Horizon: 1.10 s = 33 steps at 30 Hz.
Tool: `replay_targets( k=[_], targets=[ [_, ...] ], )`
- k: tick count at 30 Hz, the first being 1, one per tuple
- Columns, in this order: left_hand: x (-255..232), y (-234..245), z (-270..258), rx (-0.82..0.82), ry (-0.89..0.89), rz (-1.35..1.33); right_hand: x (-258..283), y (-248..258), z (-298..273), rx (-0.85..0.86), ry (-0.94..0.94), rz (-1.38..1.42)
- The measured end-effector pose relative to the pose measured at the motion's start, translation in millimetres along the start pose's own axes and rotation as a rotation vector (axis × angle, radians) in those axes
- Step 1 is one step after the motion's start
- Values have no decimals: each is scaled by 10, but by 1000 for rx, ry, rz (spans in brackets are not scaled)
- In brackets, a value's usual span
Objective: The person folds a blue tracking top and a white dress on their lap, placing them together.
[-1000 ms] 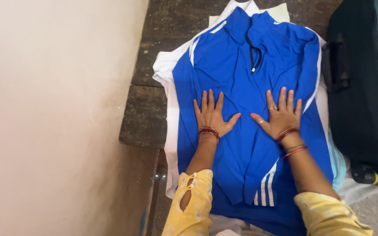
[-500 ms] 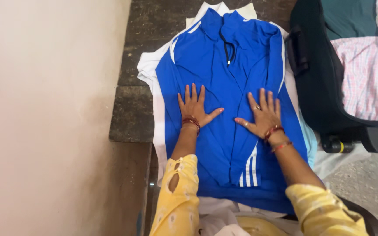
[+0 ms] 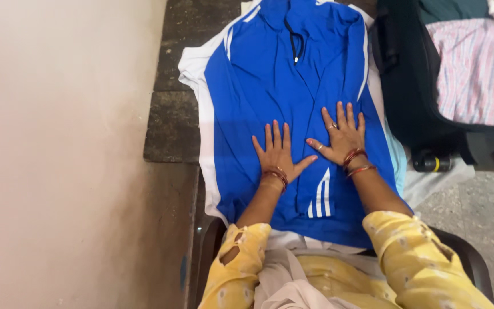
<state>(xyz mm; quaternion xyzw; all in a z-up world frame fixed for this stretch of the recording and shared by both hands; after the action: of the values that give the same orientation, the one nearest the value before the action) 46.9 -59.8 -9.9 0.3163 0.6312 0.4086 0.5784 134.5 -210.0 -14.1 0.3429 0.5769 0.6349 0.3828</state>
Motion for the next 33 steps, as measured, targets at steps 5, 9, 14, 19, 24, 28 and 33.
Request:
replay_targets(
  k=[5, 9, 14, 19, 24, 28, 33],
  targets=[
    [232, 280, -129, -84, 84, 34, -76, 62, -293, -13, 84, 163],
    [342, 272, -213, 46, 215, 64, -99, 52, -585, -13, -77, 13],
    [317, 272, -209, 72, 229, 52, -99, 60, -549, -7, -59, -17],
    [375, 279, -265, 72, 216, -52, -188, -3, -706, 33, 30, 209],
    [407, 172, -432, 175, 284, 100, -260, -22, -987, 40, -176, 25],
    [390, 188, -433, 115, 245, 92, -277, -53, -975, 108, -177, 9],
    [406, 150, -459, 142, 273, 94, -309, -124, -1105, 167, -138, -18]
  ],
)
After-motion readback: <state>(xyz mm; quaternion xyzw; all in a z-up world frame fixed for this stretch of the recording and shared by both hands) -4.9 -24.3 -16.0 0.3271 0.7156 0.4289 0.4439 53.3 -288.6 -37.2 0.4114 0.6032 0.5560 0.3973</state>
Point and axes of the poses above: each hand's wrist, its own z-axis towards the middle knuckle, its own y-axis out of the back of the hand, x = y × z, the point moved 10 cm from there along z, towards the middle knuckle, and after that the axes turned 12 degrees about -z, right-handed, at the moved point
